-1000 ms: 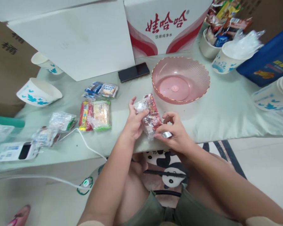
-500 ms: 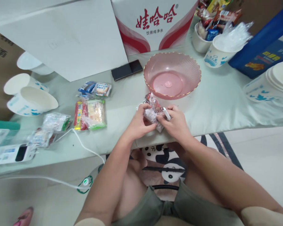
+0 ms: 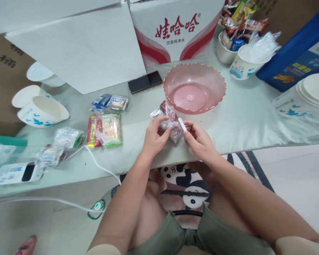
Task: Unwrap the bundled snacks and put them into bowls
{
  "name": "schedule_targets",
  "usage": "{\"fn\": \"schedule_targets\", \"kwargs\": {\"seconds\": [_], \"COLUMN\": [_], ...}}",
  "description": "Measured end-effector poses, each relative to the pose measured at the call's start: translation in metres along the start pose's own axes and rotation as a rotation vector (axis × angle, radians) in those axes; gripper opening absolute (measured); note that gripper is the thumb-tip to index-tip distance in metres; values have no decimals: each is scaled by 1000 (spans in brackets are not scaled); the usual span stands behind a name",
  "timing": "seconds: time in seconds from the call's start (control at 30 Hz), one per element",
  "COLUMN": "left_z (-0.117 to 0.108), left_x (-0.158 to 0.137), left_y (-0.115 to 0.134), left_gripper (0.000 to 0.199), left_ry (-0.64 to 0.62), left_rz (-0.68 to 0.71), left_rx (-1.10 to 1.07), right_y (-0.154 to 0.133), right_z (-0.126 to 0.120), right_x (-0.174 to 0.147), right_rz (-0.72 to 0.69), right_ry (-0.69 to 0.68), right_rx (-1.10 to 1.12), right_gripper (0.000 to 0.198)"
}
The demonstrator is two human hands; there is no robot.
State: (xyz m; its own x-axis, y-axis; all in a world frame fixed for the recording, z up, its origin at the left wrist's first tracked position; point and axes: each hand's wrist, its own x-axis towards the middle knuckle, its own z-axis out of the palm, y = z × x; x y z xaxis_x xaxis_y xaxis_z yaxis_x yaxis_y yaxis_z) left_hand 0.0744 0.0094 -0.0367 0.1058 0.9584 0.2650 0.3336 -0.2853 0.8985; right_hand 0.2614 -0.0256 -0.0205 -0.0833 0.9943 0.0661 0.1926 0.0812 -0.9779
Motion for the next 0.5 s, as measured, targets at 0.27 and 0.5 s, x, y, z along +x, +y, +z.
{"fn": "schedule_targets", "kwargs": {"seconds": [0.27, 0.5], "left_z": [-4, -12], "left_x": [-5, -4], "left_y": [3, 5], "left_gripper": [22, 25], "left_ry": [-55, 96], "left_rz": [88, 58], "left_rx": [51, -73], "right_y": [-12, -14], "right_z": [12, 5], "right_x": [12, 9], "right_rz": [97, 116], "right_ry": [-31, -81], "right_rx": [149, 7], "right_gripper": [32, 28]}}
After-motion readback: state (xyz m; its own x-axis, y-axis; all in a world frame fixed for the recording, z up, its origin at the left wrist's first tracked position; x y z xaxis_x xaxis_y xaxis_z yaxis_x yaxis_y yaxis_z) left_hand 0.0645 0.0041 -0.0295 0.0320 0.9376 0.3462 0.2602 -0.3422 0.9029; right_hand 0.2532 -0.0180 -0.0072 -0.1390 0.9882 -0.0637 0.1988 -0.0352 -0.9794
